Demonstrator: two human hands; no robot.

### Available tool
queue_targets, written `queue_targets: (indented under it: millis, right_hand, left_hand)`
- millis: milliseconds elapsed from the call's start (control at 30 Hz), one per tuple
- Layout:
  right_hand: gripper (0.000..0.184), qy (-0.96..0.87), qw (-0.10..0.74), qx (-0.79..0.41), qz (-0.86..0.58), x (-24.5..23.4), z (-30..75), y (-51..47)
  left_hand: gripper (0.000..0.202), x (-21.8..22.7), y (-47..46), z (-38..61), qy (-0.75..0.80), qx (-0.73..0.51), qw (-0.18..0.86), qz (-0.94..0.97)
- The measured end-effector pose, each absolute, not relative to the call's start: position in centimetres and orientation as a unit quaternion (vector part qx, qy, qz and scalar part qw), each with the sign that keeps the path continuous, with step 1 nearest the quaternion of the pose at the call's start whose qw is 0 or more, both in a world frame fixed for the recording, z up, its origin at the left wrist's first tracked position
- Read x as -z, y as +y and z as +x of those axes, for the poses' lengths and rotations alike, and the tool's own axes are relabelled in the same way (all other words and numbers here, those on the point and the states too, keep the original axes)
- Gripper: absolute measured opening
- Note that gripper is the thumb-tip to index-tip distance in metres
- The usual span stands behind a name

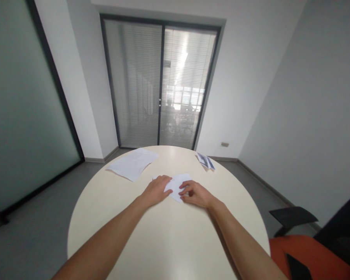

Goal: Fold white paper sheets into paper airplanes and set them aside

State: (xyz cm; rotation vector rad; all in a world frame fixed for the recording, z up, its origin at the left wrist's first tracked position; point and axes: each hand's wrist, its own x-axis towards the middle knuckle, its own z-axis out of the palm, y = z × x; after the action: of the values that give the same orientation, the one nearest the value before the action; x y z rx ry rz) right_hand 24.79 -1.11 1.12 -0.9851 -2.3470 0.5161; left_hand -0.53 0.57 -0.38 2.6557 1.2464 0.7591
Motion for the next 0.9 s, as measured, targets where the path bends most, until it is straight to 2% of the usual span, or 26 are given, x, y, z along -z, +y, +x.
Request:
queue_targets:
  millis: [167, 300, 533, 667, 900]
  right_hand:
    - [0.020, -0.866, 0.263, -0.200, -0.375, -1.30, 24.67, -1.27]
    - [0.019, -0.871, 0.262, -0.189, -0.370, -1.68, 24.61, -1.45]
    - [0.021, -0.870, 0.252, -0.187, -0.380, -1.81, 24.56, -1.51]
    - [0.024, -0.874, 0.248, -0.172, -0.381, -1.77, 24.58, -1.47]
    - [0.040, -0.890, 0.219, -0.128, -0.379, -1.73, 24.32, -1.72]
  left_hand:
    - [0.028, 0.25, 0.52, -0.48, 0.412, -0.235, 0.046, 0.879]
    - [0.024, 0.07, 0.40, -0.39, 0.411, -0.229, 0.043, 0.881]
    - [0.026, -0.24, -0.02, -0.41, 0.412, -0.225, 0.038, 0.882]
    - [0.036, -0.50, -0.30, -0.26, 0.410, -0.222, 0.029, 0.884]
    - [0.041, -0.41, -0.12, -0.26, 0.406, -0.209, 0.011, 0.890]
